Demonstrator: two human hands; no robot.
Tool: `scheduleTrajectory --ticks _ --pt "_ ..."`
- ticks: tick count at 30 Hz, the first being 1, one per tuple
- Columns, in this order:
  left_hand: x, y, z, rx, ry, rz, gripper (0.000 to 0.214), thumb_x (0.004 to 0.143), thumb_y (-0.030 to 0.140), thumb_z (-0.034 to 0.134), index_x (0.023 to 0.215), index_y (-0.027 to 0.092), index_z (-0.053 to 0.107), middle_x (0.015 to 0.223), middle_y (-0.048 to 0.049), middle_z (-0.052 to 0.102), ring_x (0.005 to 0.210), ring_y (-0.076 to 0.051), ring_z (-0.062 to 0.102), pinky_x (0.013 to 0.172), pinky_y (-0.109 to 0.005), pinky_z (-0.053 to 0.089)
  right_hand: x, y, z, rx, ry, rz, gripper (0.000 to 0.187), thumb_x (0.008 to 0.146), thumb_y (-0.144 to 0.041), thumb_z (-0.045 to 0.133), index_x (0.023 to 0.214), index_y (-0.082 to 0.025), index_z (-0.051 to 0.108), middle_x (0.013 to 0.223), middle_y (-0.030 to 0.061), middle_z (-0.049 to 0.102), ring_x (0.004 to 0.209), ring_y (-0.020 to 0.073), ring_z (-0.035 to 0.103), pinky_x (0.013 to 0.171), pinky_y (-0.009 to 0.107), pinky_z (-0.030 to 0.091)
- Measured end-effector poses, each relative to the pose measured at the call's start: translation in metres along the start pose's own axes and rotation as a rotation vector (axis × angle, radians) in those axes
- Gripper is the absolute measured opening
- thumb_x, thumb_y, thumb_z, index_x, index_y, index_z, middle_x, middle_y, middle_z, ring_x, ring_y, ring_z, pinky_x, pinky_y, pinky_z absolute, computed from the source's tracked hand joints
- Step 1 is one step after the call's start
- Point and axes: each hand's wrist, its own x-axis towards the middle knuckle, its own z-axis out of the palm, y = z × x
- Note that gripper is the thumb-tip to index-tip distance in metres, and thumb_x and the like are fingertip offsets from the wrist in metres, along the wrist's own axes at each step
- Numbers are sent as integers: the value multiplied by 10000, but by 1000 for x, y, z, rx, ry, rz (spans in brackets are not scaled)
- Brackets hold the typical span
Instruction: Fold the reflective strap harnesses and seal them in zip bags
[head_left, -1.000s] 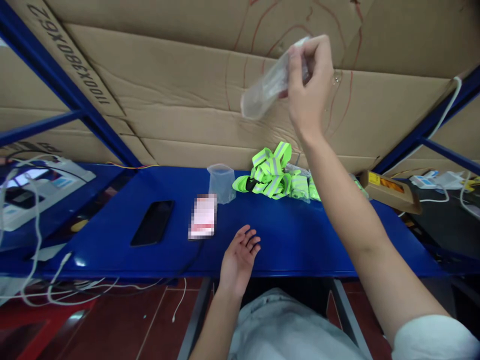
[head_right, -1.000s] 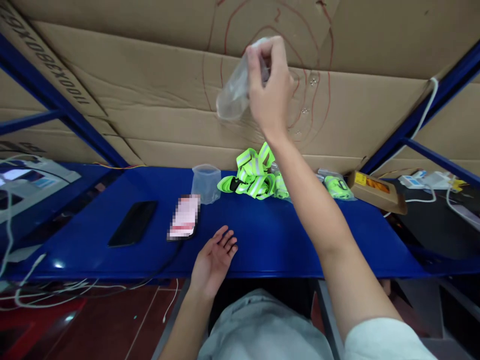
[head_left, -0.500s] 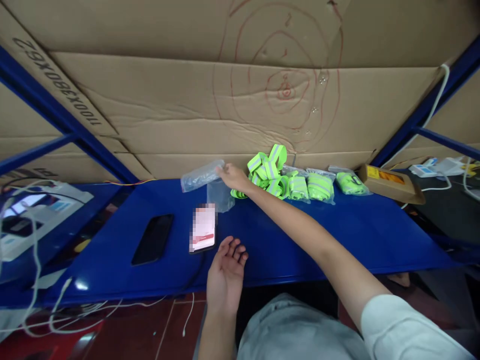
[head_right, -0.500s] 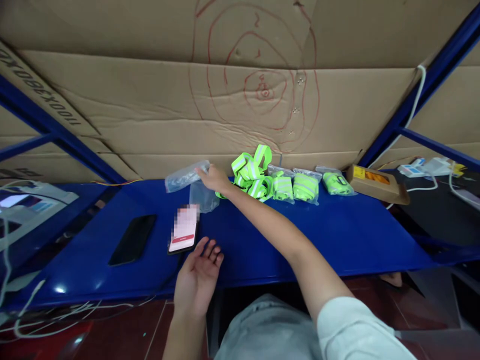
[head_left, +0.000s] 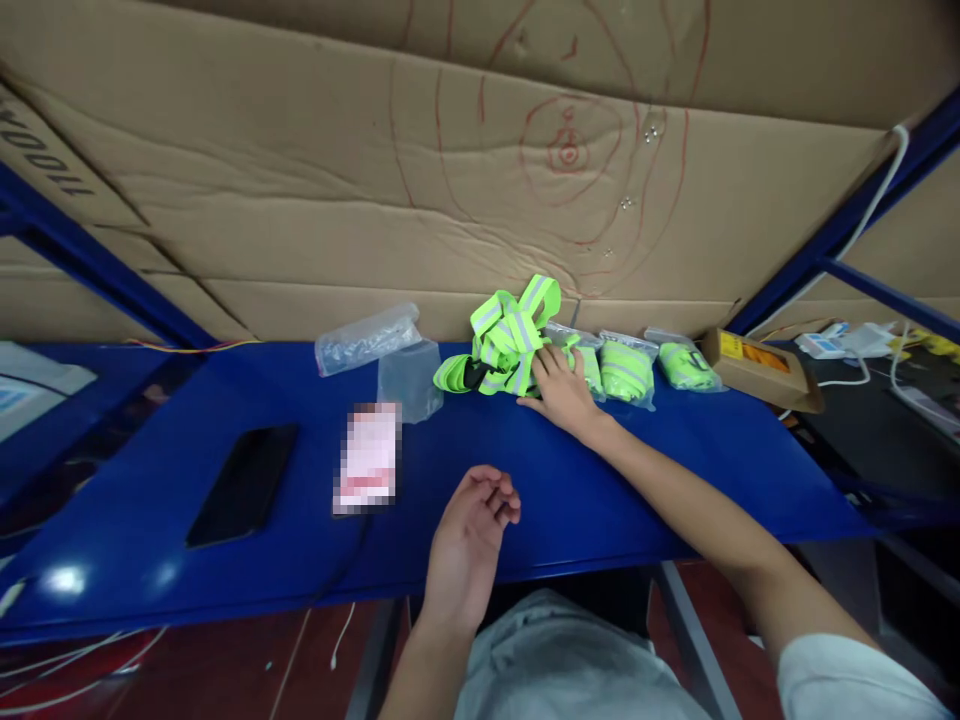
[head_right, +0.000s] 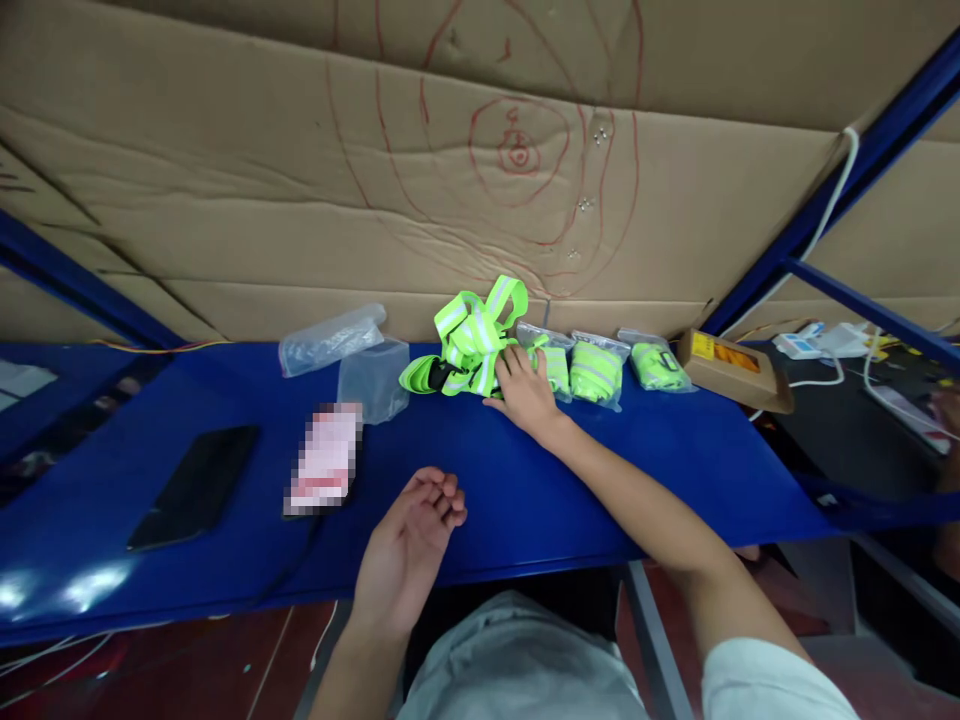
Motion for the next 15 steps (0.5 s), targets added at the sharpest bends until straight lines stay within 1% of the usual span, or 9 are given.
scheduleTrajectory --ticks 2,3,5,8,10,13,15 --pt "-3 -2 1 39 -9 -1 154 807 292 762 867 187 667 840 -30 597 767 -159 590 663 -274 486 16 0 -1 33 -36 -13 510 1005 -462 567 1320 -62 604 1327 286 672 1341 418 530 1203 608 214" --pt "-5 -3 1 58 -7 1 154 809 293 761 866 189 664 835 -28 599 766 -159 589 663 -273 482 22 0 -3 52 -42 -7 483 1006 -465 556 1263 -63 630 1217 274 718 1261 412 580 1179 592 246" --pt "-8 -1 -2 97 9 14 155 802 291 761 861 190 660 826 -26 605 762 -159 590 662 -270 477 28 4 -10 89 -38 31 484 1005 -489 532 1199 -61 646 1082 261 746 1143 408 629 1127 570 293" --pt "-4 7 -3 173 18 66 144 790 284 748 846 186 658 816 -29 623 754 -162 601 661 -267 474 27 12 -22 157 -27 106 481 1015 -483 481 1179 -63 647 1035 246 750 1058 389 661 1098 534 308" --pt "9 13 0 270 -7 129 140 809 304 721 852 186 661 824 -37 640 758 -173 620 667 -273 479 24 17 -29 216 -24 154 441 1022 -446 462 1179 -81 654 1007 212 760 1020 360 679 1089 496 320" --pt "42 19 10 556 -76 284 183 873 364 679 921 188 690 892 -70 680 804 -211 657 694 -298 497 26 21 -36 325 -15 230 390 1024 -406 459 1199 -122 660 990 162 768 985 317 690 1035 437 365" --pt "68 21 18 679 -97 369 189 839 318 749 969 183 725 995 -94 691 847 -218 650 712 -295 489 30 23 -38 411 -4 275 360 1016 -403 473 1150 -142 681 973 136 764 953 291 685 971 403 398"
